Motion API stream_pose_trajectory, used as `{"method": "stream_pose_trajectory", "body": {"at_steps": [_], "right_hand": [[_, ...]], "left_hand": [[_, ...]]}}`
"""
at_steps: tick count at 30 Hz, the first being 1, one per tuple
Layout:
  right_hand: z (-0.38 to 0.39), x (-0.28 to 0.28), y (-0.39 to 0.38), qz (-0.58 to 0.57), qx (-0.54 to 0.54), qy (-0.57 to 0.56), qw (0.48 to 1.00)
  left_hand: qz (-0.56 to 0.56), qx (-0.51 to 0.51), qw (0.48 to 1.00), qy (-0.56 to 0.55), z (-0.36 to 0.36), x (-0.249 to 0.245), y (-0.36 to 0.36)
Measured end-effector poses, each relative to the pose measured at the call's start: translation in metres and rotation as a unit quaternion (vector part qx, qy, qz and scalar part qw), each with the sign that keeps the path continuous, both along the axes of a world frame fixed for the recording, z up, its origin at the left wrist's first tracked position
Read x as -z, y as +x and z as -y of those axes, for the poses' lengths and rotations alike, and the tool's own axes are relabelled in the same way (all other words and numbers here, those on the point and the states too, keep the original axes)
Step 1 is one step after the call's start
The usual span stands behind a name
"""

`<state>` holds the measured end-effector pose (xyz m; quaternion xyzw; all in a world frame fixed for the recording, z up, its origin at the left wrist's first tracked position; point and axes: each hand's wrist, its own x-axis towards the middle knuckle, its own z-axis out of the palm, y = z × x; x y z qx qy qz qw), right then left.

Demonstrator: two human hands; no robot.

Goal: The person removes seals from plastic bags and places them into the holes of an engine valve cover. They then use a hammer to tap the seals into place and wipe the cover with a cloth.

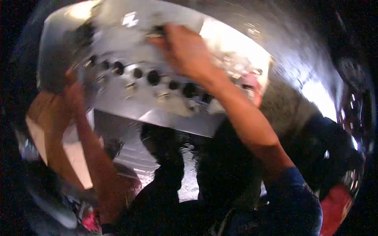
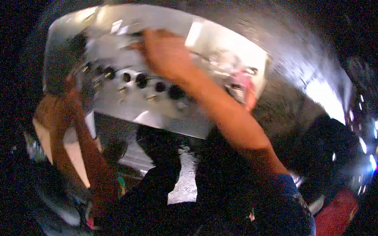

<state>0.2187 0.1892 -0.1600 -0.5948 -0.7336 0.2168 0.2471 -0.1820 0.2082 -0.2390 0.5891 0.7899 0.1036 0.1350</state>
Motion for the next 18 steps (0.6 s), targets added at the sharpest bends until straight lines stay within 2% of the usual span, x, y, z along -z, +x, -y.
{"method": "stream_pose_trajectory", "body": {"at_steps": [2, 4, 6, 10, 12, 13, 16, 18], "right_hand": [[0.000, -0.004, 0.003, -0.030, -0.016, 0.034, 0.999], [0.005, -0.008, 0.019, -0.093, -0.043, 0.136, 0.985], [0.022, -0.017, 0.057, -0.078, 0.009, 0.139, 0.987], [0.073, -0.024, 0.153, -0.124, 0.210, 0.021, 0.970], [0.092, -0.012, 0.193, -0.164, 0.299, -0.014, 0.940], [0.098, -0.026, 0.181, -0.171, 0.333, -0.013, 0.927], [0.117, -0.012, 0.204, -0.179, 0.330, -0.058, 0.925], [0.124, -0.009, 0.201, -0.119, 0.319, -0.054, 0.939]], "left_hand": [[0.012, -0.011, 1.000, 0.009, -0.003, -0.002, 0.014], [0.017, -0.023, 0.998, 0.048, 0.004, -0.009, 0.017], [0.024, -0.032, 0.992, 0.116, 0.020, -0.015, 0.015], [0.088, -0.022, 0.955, 0.284, 0.046, -0.055, 0.062], [0.134, -0.010, 0.938, 0.319, 0.046, -0.078, 0.102], [0.148, -0.011, 0.934, 0.325, 0.041, -0.090, 0.116], [0.161, 0.007, 0.932, 0.325, 0.021, -0.093, 0.158], [0.135, 0.010, 0.930, 0.341, 0.011, -0.080, 0.166]]}}
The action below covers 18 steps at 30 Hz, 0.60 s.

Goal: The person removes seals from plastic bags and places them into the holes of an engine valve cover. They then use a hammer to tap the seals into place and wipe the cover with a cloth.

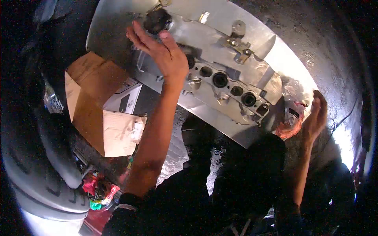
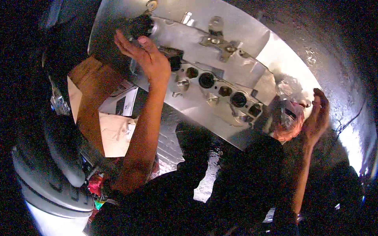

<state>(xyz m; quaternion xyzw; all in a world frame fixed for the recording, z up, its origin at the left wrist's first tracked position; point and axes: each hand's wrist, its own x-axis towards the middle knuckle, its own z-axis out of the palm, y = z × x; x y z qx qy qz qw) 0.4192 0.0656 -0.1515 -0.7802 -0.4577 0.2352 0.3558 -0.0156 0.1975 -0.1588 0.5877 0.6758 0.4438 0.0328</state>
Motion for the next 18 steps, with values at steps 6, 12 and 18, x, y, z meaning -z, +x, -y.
{"method": "stream_pose_trajectory", "body": {"at_steps": [6, 12, 18], "right_hand": [[0.008, -0.020, -0.029, 0.070, -0.038, 0.031, 0.996], [0.022, 0.002, -0.029, 0.167, -0.123, -0.049, 0.977], [0.063, -0.046, -0.036, 0.126, -0.206, 0.064, 0.968]], "left_hand": [[-0.116, 0.010, 0.993, -0.020, -0.002, 0.030, 0.002], [-0.091, 0.014, 0.996, -0.008, -0.008, 0.030, 0.006], [-0.052, 0.056, 0.996, 0.041, 0.003, -0.022, 0.045]]}}
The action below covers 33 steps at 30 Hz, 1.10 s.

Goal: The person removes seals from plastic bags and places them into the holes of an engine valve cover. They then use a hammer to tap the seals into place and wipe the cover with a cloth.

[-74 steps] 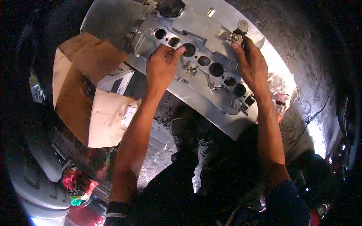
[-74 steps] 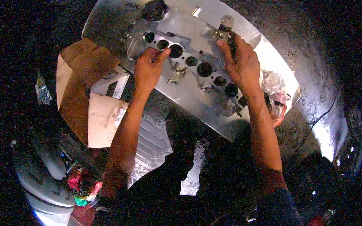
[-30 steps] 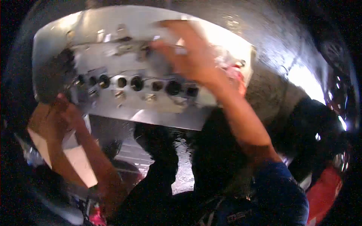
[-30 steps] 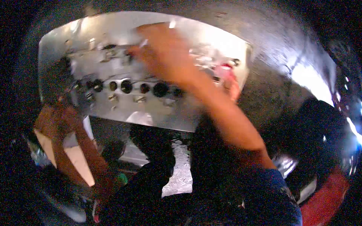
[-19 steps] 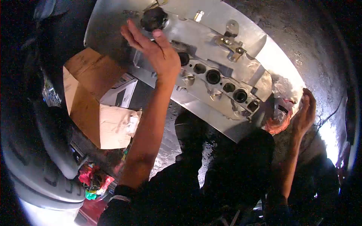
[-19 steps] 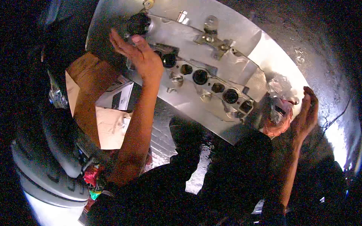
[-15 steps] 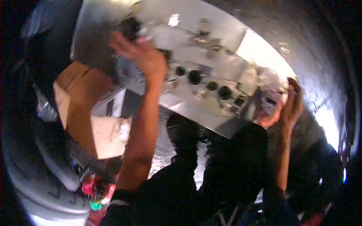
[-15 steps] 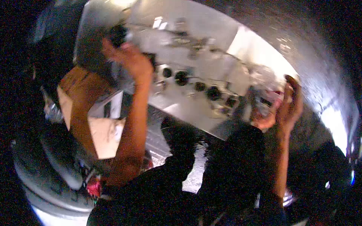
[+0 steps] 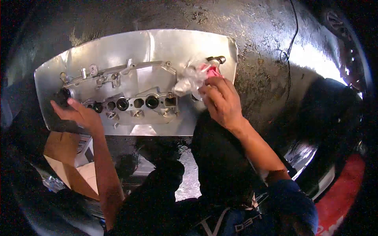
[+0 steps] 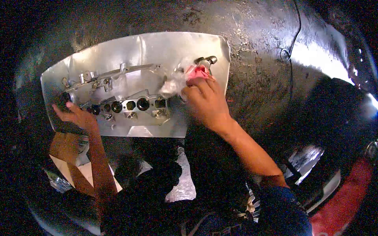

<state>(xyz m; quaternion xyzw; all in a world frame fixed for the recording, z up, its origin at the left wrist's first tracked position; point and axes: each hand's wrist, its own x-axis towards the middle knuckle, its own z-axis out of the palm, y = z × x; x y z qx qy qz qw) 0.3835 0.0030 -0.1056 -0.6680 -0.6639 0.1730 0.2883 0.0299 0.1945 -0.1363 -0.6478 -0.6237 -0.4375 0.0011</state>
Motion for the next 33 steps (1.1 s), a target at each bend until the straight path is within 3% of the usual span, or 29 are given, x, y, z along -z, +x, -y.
{"method": "stream_pose_trajectory", "body": {"at_steps": [1, 4, 5, 6, 8, 9, 11, 12, 13, 14, 18, 21, 24, 26, 27, 29, 30, 33], "right_hand": [[0.010, -0.006, 0.000, -0.034, 0.009, 0.004, 0.999], [0.020, -0.026, -0.006, -0.100, 0.038, 0.023, 0.994], [0.019, -0.038, -0.012, -0.122, 0.034, 0.018, 0.992], [0.016, -0.049, -0.017, -0.143, 0.033, 0.013, 0.989], [0.006, -0.071, -0.040, -0.212, 0.009, 0.010, 0.977], [0.001, -0.082, -0.052, -0.210, -0.015, 0.046, 0.977], [-0.003, -0.092, -0.083, -0.212, -0.085, 0.129, 0.965], [-0.002, -0.107, -0.088, -0.211, -0.166, 0.058, 0.961], [0.004, -0.112, -0.098, -0.232, -0.181, 0.029, 0.955], [0.005, -0.111, -0.108, -0.251, -0.200, 0.004, 0.947], [0.006, -0.108, -0.116, -0.281, -0.301, 0.080, 0.908], [0.002, -0.104, -0.131, -0.286, -0.368, 0.031, 0.884], [-0.005, -0.108, -0.154, -0.382, -0.378, -0.066, 0.841], [-0.006, -0.110, -0.163, -0.477, -0.227, -0.175, 0.831], [-0.005, -0.110, -0.168, -0.513, -0.144, -0.230, 0.814], [-0.020, -0.096, -0.183, -0.483, 0.043, -0.193, 0.853], [-0.028, -0.086, -0.188, -0.418, 0.044, -0.142, 0.896], [-0.036, -0.071, -0.195, -0.369, 0.003, -0.160, 0.915]], "left_hand": [[0.014, 0.016, 0.999, 0.024, 0.006, -0.020, 0.021], [-0.045, 0.254, 0.955, -0.147, 0.024, -0.081, 0.047], [0.026, 0.343, 0.893, -0.291, 0.026, -0.088, 0.053], [0.097, 0.420, 0.797, -0.424, 0.026, -0.093, 0.060], [0.137, 0.348, 0.601, -0.707, 0.031, -0.103, 0.072], [0.177, 0.318, 0.525, -0.769, 0.034, -0.106, 0.077], [0.319, 0.276, 0.423, -0.802, 0.041, -0.101, 0.080], [0.392, 0.254, 0.377, -0.800, 0.044, -0.100, 0.079], [0.443, 0.242, 0.348, -0.790, 0.049, -0.099, 0.076], [0.488, 0.233, 0.322, -0.777, 0.054, -0.102, 0.071], [0.579, 0.240, 0.272, -0.730, 0.077, -0.125, 0.042], [0.567, 0.251, 0.349, -0.702, 0.090, -0.125, 0.007], [0.442, 0.294, 0.582, -0.616, 0.105, -0.104, -0.022], [0.432, 0.211, 0.684, -0.548, 0.114, -0.114, -0.023], [0.427, 0.188, 0.718, -0.516, 0.119, -0.109, -0.028], [0.426, 0.155, 0.764, -0.459, 0.128, -0.103, -0.041], [0.416, 0.153, 0.776, -0.448, 0.132, -0.105, -0.045], [0.395, 0.144, 0.802, -0.424, 0.148, -0.099, -0.055]]}}
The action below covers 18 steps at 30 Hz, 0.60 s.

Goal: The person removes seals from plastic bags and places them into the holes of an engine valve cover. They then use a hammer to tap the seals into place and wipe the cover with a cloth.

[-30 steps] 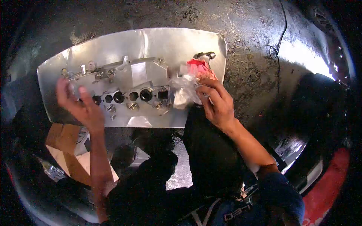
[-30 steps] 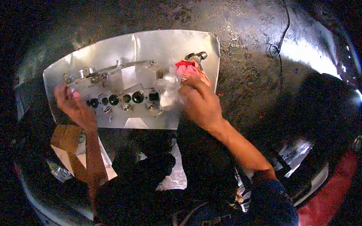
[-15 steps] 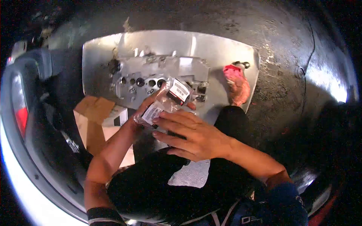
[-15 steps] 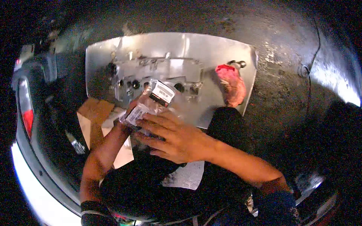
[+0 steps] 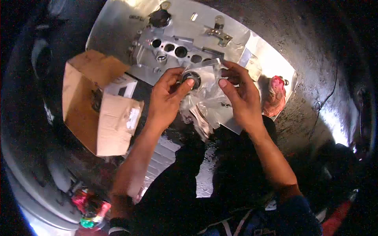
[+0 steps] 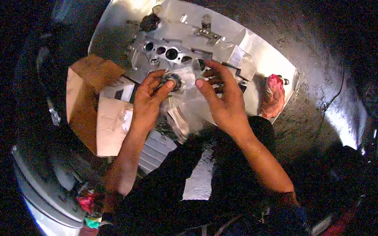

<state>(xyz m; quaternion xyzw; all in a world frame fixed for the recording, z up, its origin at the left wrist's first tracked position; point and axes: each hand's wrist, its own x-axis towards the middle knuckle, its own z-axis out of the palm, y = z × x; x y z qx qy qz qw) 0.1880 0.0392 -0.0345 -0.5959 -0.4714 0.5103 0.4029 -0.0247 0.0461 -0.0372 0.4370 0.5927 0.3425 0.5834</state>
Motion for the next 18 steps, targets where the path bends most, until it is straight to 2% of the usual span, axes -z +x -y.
{"method": "stream_pose_trajectory", "body": {"at_steps": [2, 3, 5, 6, 7, 8, 9, 11, 15, 18], "right_hand": [[0.003, 0.005, -0.003, -0.019, -0.034, -0.070, 0.997], [0.003, 0.006, 0.000, 0.019, -0.057, -0.108, 0.992], [-0.002, 0.005, -0.004, 0.080, -0.077, -0.104, 0.988], [-0.003, 0.008, -0.007, 0.092, -0.077, -0.071, 0.990], [-0.002, 0.013, -0.013, 0.099, -0.074, -0.038, 0.992], [-0.002, 0.018, -0.016, 0.126, -0.081, -0.003, 0.989], [0.004, 0.021, -0.020, 0.153, -0.081, 0.034, 0.984], [0.009, 0.005, -0.027, 0.166, -0.107, 0.052, 0.979], [0.012, 0.008, -0.015, 0.267, -0.172, 0.140, 0.938], [0.019, 0.018, -0.009, 0.283, -0.150, 0.171, 0.932]], "left_hand": [[0.042, -0.030, 0.998, -0.037, 0.014, 0.006, 0.004], [0.055, -0.044, 0.996, -0.048, 0.017, 0.005, 0.005], [0.062, 0.006, 0.998, -0.019, 0.025, 0.010, -0.001], [0.065, 0.004, 0.998, 0.012, 0.029, 0.013, -0.001], [0.013, 0.001, 0.999, 0.038, 0.030, 0.013, -0.003], [-0.026, -0.005, 0.991, 0.128, 0.033, 0.024, -0.002], [-0.043, -0.013, 0.998, 0.035, 0.040, 0.016, -0.003], [-0.123, 0.011, 0.977, 0.175, 0.043, 0.020, -0.007], [-0.116, 0.005, 0.965, 0.236, 0.046, 0.020, -0.002], [-0.150, 0.029, 0.952, 0.265, 0.050, 0.019, -0.001]]}}
